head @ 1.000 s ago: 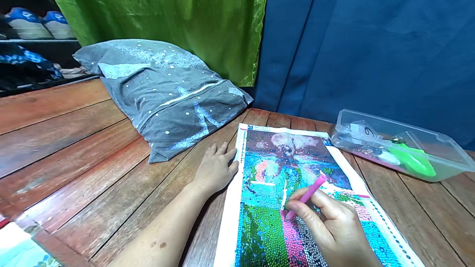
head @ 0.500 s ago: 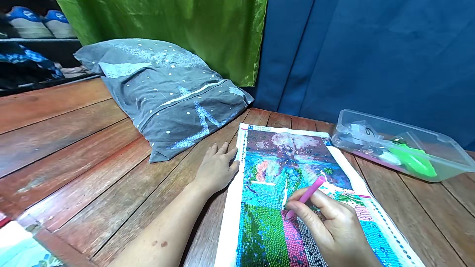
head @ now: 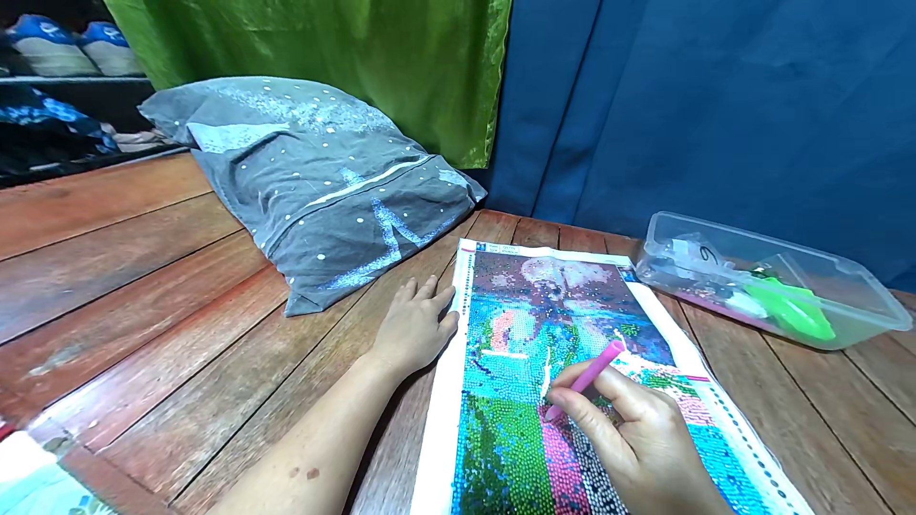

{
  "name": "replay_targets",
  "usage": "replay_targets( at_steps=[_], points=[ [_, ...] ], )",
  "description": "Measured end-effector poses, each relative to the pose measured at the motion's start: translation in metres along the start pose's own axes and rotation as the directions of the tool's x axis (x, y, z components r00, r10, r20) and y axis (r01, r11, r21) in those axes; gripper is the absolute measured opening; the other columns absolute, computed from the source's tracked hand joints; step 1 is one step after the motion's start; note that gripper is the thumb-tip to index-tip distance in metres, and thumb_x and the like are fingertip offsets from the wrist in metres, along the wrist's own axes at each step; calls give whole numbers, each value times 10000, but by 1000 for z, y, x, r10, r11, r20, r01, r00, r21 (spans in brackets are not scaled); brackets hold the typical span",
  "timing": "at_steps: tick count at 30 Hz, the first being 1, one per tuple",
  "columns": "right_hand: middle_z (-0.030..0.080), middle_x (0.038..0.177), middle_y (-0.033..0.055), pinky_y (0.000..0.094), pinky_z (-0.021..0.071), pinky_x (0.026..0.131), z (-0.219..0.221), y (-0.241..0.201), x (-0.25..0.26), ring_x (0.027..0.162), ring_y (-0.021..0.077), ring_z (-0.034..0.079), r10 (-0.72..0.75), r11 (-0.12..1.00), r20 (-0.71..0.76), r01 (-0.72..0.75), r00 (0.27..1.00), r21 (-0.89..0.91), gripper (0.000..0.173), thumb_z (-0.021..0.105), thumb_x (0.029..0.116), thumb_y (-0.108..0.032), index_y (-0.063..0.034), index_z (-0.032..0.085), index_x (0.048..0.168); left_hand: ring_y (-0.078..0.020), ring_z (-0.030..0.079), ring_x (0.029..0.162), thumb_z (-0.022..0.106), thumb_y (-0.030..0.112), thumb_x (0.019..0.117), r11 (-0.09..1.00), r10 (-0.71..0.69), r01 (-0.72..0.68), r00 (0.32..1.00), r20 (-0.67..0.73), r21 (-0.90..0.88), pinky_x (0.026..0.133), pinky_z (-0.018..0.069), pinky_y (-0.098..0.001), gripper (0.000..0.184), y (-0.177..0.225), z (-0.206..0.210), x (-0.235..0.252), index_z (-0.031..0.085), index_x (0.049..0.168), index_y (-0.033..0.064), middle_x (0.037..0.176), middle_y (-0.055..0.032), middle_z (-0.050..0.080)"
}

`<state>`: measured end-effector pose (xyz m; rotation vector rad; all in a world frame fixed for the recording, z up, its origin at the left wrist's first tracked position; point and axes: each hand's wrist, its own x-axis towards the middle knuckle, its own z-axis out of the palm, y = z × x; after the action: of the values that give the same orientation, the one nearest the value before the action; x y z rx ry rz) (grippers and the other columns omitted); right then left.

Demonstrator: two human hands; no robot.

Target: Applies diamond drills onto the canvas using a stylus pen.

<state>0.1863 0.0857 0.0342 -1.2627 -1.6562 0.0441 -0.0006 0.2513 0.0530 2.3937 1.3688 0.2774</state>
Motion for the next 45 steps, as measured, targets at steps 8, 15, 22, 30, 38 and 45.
replay_targets(
  at_steps=[8,15,22,30,38,45],
  points=[
    [701,826,-29,105,542,699,-9,-1,-1,748,-49,647,104,993,-5,-104,995,57,226,614,986,-254,-60,715,928,-432,248,1535,453,321,1096,1000,17,-17,1000,-9,-13,1239,185,-570,483,-2,1,1,488,1536,125,1637,-183,356],
    [708,836,-36,111,549,710,-12,4,-3,753,-51,651,100,993,-43,-98,994,62,221,617,982,-247,-59,715,921,-428,246,1536,441,321,1098,1000,14,-14,1000,0,4,1236,196,-568,481,-2,1,1,488,1538,133,1644,-179,344],
    [710,841,-30,113,556,715,-11,3,-4,762,-47,658,95,994,-41,-93,995,63,225,617,988,-248,-55,713,925,-432,248,1535,440,327,1099,1000,16,-16,1000,1,-7,1240,186,-565,488,-3,1,0,479,1542,126,1640,-179,351],
    [715,846,-17,111,546,728,-10,1,-5,772,-43,655,79,996,-29,-78,996,45,241,617,989,-255,-46,714,921,-433,254,1533,448,327,1097,1000,14,-14,1000,-9,-9,1240,185,-569,484,-2,1,0,490,1536,127,1640,-176,355],
    [717,849,2,92,517,740,-9,2,-6,783,-46,638,16,1000,-29,-15,999,22,246,617,997,-256,-47,708,904,-439,233,1538,441,333,1099,1000,7,-7,1000,-1,-8,1236,188,-579,488,-2,1,0,474,1547,142,1646,-172,342],
    [725,854,13,86,505,756,-7,2,-6,806,-40,643,-37,999,-42,37,998,-6,235,625,994,-246,-49,708,897,-441,239,1536,444,333,1099,1000,11,-11,1000,-5,-9,1238,185,-572,489,-2,1,0,478,1545,135,1643,-177,347]
  ],
)
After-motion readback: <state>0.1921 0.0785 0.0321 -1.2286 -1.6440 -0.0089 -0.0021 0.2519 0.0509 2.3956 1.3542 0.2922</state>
